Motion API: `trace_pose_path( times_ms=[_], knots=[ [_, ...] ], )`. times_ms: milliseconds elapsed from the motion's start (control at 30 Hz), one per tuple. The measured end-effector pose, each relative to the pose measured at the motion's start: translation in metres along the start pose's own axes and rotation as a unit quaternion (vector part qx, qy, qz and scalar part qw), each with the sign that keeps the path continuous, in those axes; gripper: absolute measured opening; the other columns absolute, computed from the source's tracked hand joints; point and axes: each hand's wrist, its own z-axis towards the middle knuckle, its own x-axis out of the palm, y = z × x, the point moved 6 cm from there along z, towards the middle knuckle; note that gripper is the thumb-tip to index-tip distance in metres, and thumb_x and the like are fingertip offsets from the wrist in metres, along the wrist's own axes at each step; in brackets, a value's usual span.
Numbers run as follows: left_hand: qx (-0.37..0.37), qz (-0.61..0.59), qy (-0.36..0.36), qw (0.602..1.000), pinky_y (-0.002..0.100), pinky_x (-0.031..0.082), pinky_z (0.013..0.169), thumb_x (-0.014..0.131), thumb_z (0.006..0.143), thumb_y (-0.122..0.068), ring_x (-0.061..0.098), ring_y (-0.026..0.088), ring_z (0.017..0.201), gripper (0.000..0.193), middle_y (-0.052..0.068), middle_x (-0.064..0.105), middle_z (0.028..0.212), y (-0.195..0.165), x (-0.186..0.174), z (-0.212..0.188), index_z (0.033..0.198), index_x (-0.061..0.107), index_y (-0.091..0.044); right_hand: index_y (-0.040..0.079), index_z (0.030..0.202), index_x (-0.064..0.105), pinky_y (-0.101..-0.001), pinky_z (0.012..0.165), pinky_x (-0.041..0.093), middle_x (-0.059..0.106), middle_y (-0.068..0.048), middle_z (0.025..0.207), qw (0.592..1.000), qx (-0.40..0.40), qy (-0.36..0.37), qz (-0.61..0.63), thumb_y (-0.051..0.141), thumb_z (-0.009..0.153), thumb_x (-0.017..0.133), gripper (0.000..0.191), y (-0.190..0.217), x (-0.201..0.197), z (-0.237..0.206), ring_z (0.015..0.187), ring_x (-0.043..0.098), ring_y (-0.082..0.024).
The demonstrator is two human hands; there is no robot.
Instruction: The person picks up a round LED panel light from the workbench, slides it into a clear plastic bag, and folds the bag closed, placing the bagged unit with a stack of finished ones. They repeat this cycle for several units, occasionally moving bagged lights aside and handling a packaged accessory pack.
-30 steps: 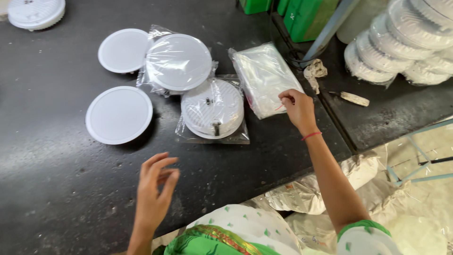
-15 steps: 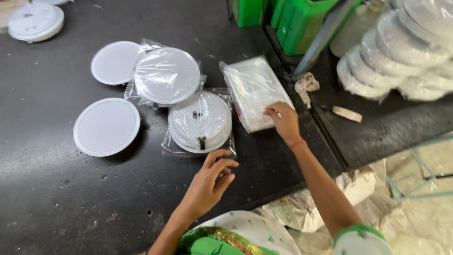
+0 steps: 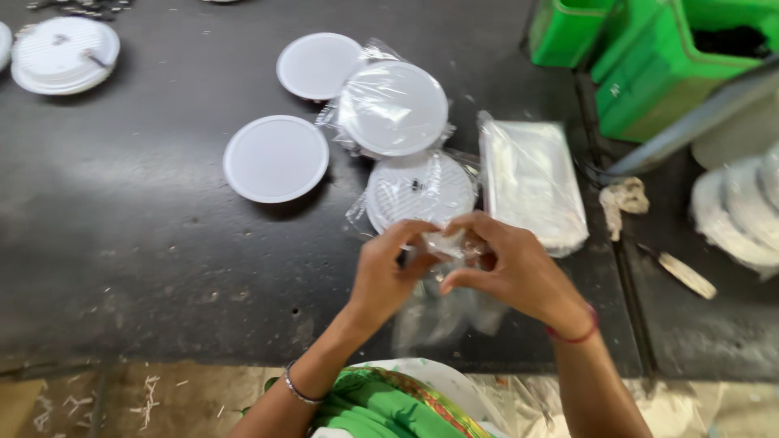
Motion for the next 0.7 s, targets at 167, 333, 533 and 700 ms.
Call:
trace_pose_path(
  times_ms=[167,333,533,700],
  knots=[
    [-0.036,0.097,-0.056,0.993,0.035,0.054,0.073,0.087,0.08,-0.009,0.066,0.025,0.08,0.027,0.01,0.067,0.089,-0.005,-0.062,-0.009,0.098,0.068,-0.003,0.004,0.091,0.074,-0.0277,0.07,0.05,0.066,-0.003,0.089,0.991,-0.115,-0.072,0.019,0.006,0.082,0.083,0.012,0.03,0.002,0.017,0.076,0.06,-0.013],
    [0.1,0.121,-0.153,0.976,0.03,0.054,0.077,0.086,0.076,-0.013,0.067,0.022,0.087,0.041,0.011,0.066,0.098,-0.051,-0.09,-0.024,0.11,0.066,-0.001,0.005,0.097,0.073,-0.0309,0.078,0.054,0.074,-0.005,0.093,0.985,-0.144,-0.077,-0.051,0.006,0.083,0.08,0.015,0.053,0.054,0.032,0.088,0.071,-0.019],
    [0.018,0.0,-0.244,0.97,0.024,0.056,0.079,0.082,0.091,-0.003,0.068,0.009,0.085,0.013,0.004,0.072,0.097,-0.03,-0.157,-0.043,0.098,0.071,-0.004,0.004,0.097,0.075,-0.0279,0.08,0.055,0.076,-0.004,0.093,0.983,-0.139,-0.109,0.041,0.004,0.083,0.081,0.015,0.057,0.079,0.05,0.087,0.071,-0.013],
    [-0.036,-0.147,-0.277,0.949,0.021,0.054,0.079,0.076,0.089,0.001,0.065,0.006,0.085,0.013,0.0,0.071,0.091,-0.002,-0.21,-0.068,0.096,0.067,-0.004,0.001,0.098,0.075,-0.0235,0.083,0.055,0.075,-0.002,0.092,0.978,-0.097,-0.097,0.154,0.0,0.087,0.078,0.011,0.048,0.105,0.068,0.087,0.069,-0.007]
  ],
)
